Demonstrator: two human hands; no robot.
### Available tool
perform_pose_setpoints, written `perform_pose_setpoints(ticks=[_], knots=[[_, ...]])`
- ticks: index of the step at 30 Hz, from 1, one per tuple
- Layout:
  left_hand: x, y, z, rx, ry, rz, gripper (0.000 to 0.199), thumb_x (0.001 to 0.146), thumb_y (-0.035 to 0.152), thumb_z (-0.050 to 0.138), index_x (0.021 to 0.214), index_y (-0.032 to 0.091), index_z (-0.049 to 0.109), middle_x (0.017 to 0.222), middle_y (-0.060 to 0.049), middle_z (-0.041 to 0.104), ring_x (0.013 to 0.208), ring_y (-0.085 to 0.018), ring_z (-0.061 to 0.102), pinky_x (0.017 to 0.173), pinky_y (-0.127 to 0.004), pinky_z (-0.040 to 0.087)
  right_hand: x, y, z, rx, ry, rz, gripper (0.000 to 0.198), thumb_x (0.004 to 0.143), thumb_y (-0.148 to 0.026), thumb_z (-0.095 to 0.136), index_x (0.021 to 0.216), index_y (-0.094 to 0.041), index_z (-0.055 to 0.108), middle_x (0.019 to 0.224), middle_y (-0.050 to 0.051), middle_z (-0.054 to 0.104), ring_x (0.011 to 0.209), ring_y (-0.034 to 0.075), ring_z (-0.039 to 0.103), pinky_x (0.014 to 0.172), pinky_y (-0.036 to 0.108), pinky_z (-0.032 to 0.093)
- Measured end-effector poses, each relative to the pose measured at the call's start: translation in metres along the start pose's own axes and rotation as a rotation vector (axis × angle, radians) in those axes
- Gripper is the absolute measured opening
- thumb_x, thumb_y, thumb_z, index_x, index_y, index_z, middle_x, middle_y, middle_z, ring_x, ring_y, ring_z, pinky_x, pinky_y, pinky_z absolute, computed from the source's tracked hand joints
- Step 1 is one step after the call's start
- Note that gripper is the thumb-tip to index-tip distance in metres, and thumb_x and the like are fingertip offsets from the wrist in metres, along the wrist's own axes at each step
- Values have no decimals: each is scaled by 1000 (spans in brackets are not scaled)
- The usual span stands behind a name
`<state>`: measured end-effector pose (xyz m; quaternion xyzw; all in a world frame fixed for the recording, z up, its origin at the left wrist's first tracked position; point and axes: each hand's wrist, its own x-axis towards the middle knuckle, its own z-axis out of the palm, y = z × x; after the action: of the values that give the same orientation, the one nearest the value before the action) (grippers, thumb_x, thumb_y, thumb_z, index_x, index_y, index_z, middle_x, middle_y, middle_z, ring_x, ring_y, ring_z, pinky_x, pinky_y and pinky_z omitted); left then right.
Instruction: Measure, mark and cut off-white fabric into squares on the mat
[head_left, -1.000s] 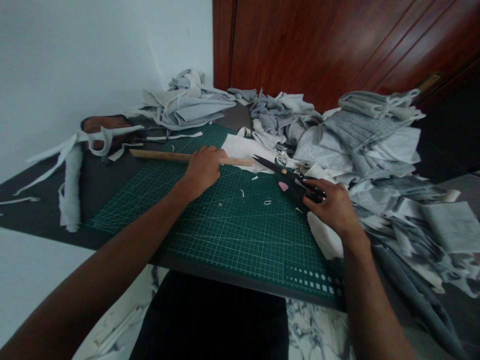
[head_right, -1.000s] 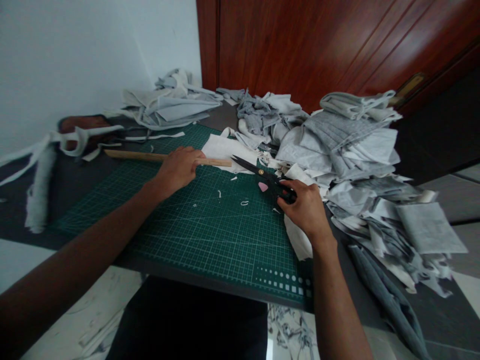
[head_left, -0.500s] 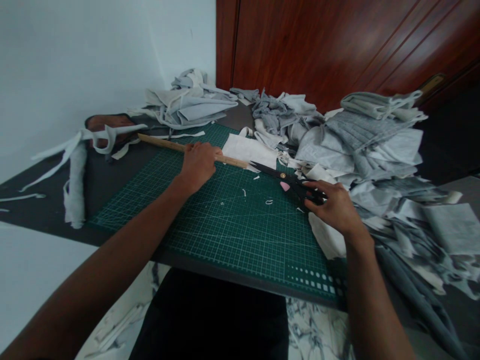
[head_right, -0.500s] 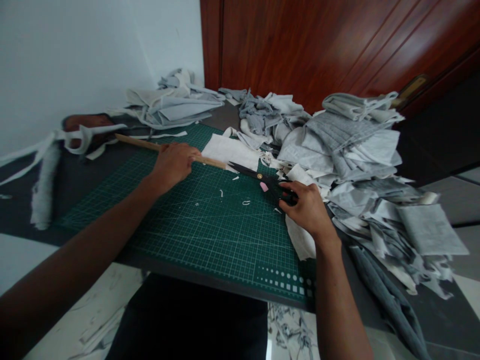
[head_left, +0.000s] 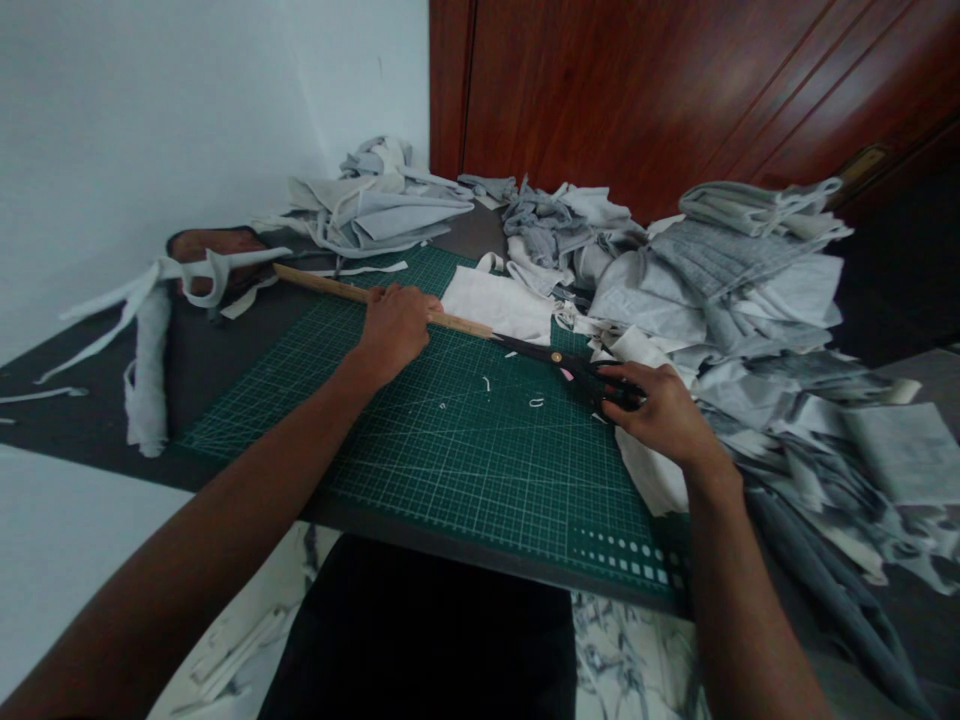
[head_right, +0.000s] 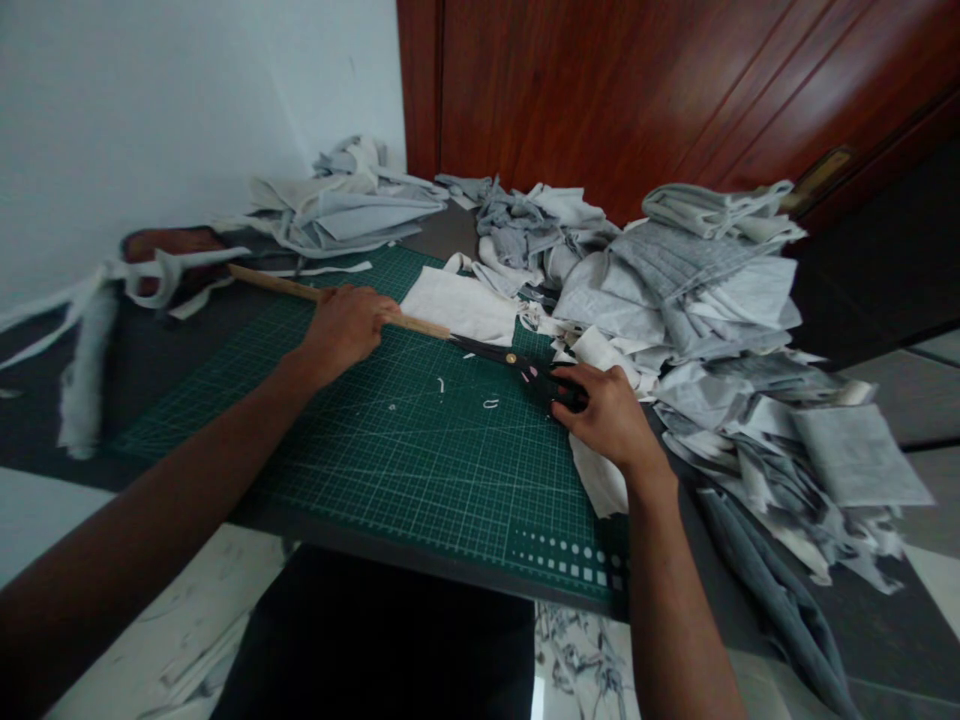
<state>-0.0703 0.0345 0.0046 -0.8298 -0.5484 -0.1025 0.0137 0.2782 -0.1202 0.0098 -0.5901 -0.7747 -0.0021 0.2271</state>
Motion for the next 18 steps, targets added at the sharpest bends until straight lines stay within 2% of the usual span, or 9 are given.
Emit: perform_pose_setpoints(ticks=[6,12,15,18], knots=[[0,2,2,-62,21,6,34,97,12,50,111,26,79,107,-12,70,111,-35,59,102,-52,42,0,2,1,61,-14,3,36,85,-31,68,116,-16,79,94,8,81,72,23,74,81,40,57],[0,3,6,-143,58,48,31,94,10,51,109,20,77,106,-12,68,112,-34,59,108,-56,38,-1,3,1,53,-50,10,38,87,-34,68,119,-17,80,96,8,82,71,23,75,79,40,58],[1,5,9,-229,176,90,36,89,6,54,117,19,73,114,-13,66,118,-34,57,111,-57,36,-1,3,1,23,-20,10,39,86,-34,69,120,-17,80,96,9,83,75,25,76,81,41,58],[2,10,8,-338,326,188,42,84,0,53,116,21,70,118,-10,65,120,-32,55,111,-53,38,-3,4,1,-13,34,13,39,86,-34,69,119,-18,80,96,9,83,80,28,77,84,43,57]])
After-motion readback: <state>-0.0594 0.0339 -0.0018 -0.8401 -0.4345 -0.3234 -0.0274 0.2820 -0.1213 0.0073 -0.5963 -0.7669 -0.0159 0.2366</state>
